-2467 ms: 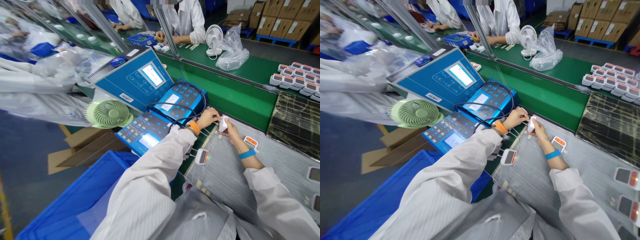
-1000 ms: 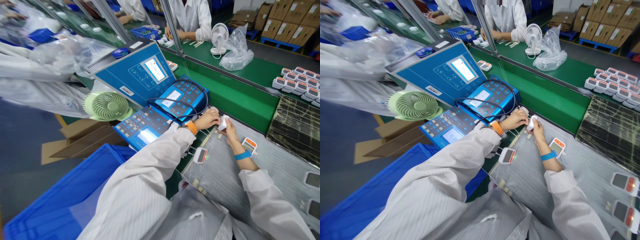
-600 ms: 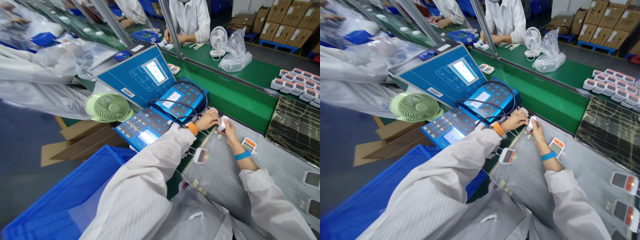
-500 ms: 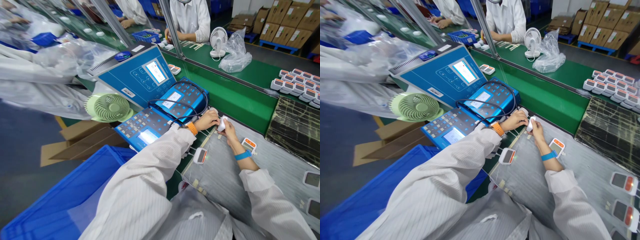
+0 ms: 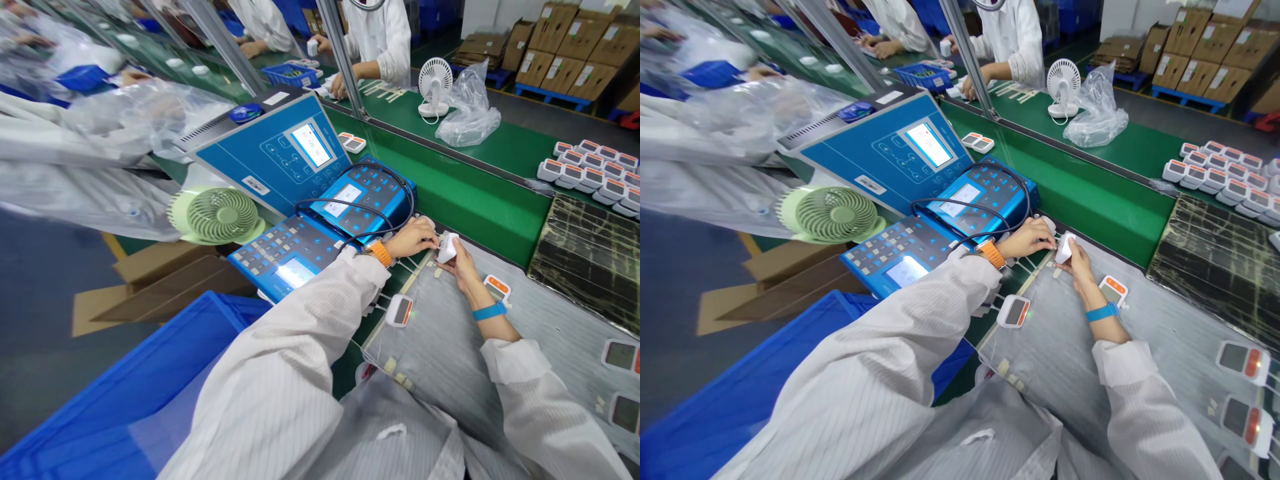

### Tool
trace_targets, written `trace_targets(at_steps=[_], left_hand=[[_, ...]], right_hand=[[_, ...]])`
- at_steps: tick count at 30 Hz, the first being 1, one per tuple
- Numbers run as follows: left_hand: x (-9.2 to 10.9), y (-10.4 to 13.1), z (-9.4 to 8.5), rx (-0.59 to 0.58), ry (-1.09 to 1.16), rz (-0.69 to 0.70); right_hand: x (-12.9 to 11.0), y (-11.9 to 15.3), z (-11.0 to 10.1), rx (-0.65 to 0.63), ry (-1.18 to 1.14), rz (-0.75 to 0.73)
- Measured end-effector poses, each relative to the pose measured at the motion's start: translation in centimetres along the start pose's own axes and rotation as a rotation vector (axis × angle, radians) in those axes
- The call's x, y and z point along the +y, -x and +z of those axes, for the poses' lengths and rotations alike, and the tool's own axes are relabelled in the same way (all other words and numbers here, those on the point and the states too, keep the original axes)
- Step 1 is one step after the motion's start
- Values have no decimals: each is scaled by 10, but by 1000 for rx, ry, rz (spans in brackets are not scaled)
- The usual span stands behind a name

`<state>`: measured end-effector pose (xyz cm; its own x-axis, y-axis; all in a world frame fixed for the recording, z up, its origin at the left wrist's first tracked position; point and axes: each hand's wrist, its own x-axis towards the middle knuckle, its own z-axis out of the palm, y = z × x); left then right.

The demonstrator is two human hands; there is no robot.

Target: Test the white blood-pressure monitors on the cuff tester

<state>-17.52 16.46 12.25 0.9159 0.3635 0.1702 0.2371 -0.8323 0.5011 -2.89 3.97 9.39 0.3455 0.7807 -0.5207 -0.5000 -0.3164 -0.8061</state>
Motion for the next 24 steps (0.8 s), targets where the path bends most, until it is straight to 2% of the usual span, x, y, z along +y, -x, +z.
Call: trace_targets(at_steps=[17,24], left_hand=[[3,0,3,36,22,-18],[6,-2,4,44,-14,-54]], right_hand=[[7,-8,-2,-50,32,-45],[3,-5,11,67,70,-49]])
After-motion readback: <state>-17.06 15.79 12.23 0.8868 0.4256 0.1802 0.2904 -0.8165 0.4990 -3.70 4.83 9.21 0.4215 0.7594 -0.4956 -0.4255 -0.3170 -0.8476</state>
